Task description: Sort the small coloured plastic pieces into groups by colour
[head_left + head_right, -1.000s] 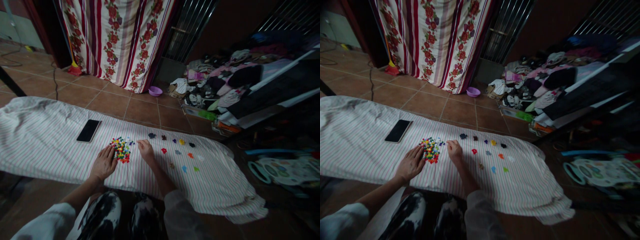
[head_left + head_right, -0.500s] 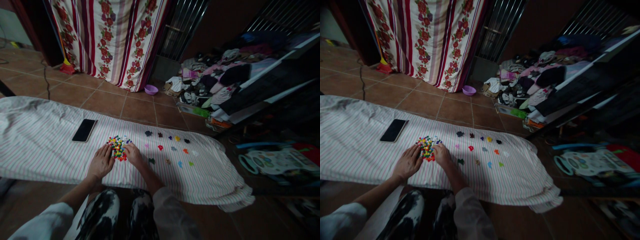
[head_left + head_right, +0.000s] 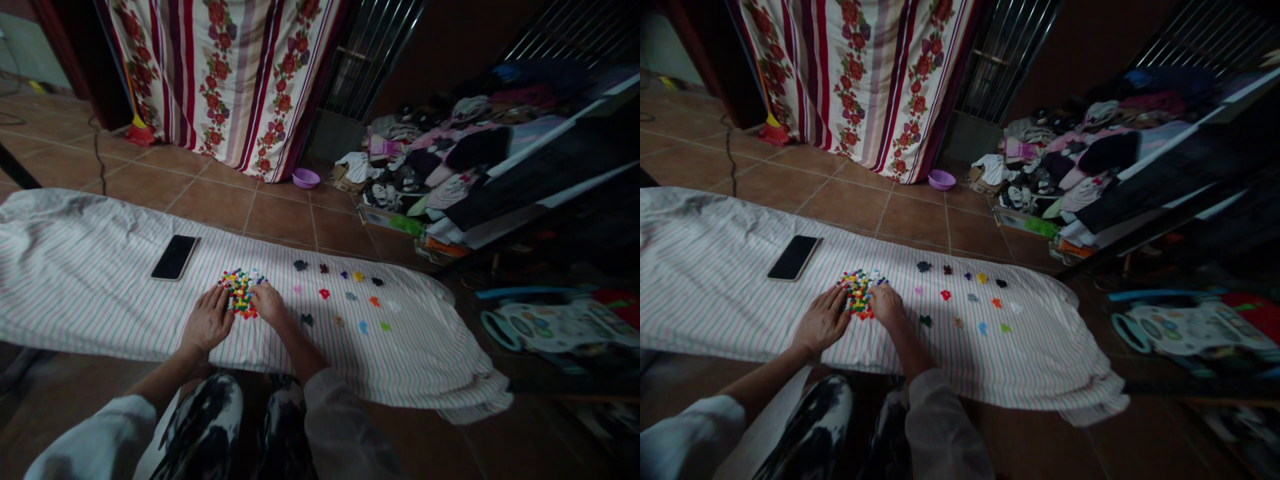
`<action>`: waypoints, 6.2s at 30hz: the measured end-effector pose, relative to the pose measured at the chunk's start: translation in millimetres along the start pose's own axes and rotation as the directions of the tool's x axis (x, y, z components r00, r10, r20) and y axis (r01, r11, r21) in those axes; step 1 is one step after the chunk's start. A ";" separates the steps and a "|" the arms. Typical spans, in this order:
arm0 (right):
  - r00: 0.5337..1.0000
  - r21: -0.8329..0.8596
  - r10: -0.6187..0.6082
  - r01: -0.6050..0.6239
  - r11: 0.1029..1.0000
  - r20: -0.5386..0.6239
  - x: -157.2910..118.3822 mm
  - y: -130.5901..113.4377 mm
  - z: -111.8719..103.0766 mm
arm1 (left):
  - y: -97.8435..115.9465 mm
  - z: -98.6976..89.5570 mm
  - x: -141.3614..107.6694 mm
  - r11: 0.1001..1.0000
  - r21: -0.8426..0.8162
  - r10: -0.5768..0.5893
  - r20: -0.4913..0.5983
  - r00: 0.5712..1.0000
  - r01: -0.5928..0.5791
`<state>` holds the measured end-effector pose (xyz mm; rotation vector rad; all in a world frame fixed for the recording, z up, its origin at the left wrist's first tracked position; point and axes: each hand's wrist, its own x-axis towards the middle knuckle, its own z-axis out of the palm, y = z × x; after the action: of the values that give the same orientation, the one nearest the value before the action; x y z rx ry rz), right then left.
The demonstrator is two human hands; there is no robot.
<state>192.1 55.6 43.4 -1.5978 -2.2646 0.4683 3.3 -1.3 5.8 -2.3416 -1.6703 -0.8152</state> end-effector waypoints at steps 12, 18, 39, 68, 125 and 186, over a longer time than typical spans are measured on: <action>0.989 0.133 0.041 -0.022 0.991 -0.143 -14.6 -7.6 -3.8 | -1.6 -0.7 -0.6 0.998 0.051 0.029 0.014 0.999 -0.029; 0.968 0.222 0.113 -0.062 0.973 -0.224 -29.2 -10.6 -10.1 | -3.6 1.3 -1.2 0.999 0.031 0.025 0.015 1.000 -0.025; 0.501 0.281 0.480 -0.422 0.862 -0.720 -173.4 149.7 -71.0 | -5.8 1.4 -1.6 0.999 -0.009 0.033 0.013 0.999 -0.033; 0.611 0.164 0.521 -0.543 0.824 -0.595 -181.0 200.3 -75.2 | -4.9 -1.3 -0.9 0.999 0.014 0.034 0.024 0.999 -0.035; 0.946 0.217 0.082 -0.013 0.976 -0.312 -109.3 28.9 -12.8 | 0.9 -3.9 1.0 0.999 -0.005 -0.036 0.065 0.997 0.036; 0.748 0.027 0.237 -0.281 0.959 -0.620 -71.5 103.1 -54.3 | -5.9 0.6 -1.1 0.997 0.040 0.065 -0.009 0.998 -0.065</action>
<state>325.3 24.8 40.4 -1.7777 -1.5805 -0.0863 -2.1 0.3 3.7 -2.3479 -1.5824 -0.7730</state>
